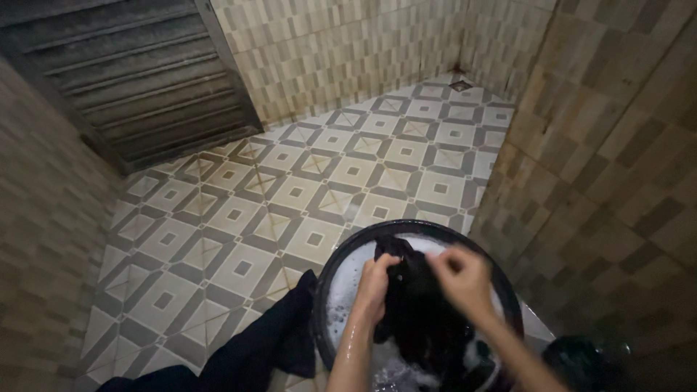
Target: The person washes dark clothing by hand in a black basin filled with soapy water. They repeatedly submerge, agitate, and wring the garments, then place them on the floor beside the basin.
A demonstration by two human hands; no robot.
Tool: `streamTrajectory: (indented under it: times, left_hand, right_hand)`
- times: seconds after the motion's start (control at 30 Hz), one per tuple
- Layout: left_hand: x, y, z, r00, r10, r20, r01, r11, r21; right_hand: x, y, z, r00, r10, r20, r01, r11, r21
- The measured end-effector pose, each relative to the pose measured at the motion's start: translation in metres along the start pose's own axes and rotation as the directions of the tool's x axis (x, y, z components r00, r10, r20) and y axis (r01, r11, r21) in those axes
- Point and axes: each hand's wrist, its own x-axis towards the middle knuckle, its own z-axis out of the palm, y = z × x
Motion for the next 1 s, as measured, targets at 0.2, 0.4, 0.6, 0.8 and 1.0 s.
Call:
streamTrajectory:
  times: [0.2, 0.4, 0.6, 0.8, 1.0]
  left_hand:
    - [-0.045, 0.004, 0.041, 0.947, 0.249, 0.205, -0.319, 0.815, 0.484]
    - [-0.094, 0.017, 0.077, 0.865, 0.262, 0.428, -0.453, 0.774, 0.443]
    - [-0.096, 0.031, 0.071, 0.879, 0.281, 0.385, -0.457, 0.724, 0.516]
    - [-0.036, 0.038, 0.025, 0.875, 0.403, 0.269, -0.477, 0.619, 0.623]
    - [0.043, 0.038, -0.049, 0.876, 0.482, 0.025, -0.323, 0.546, 0.773]
  right_hand:
    - [-0.049, 0.133, 0.093, 0.657, 0.42, 0.626, -0.752, 0.31, 0.582]
    - [-0.07, 0.109, 0.084, 0.889, -0.007, 0.458, -0.375, -0.583, 0.72]
    - [-0.055, 0.066, 0.07, 0.952, -0.061, 0.301, -0.279, 0.236, 0.931]
    - [0.004, 0.078, 0.057, 0.592, 0.228, 0.773, -0.512, 0.847, 0.143]
    - [0.05, 0.012, 0.0, 0.585, -0.094, 0.806, 0.095, 0.994, 0.047]
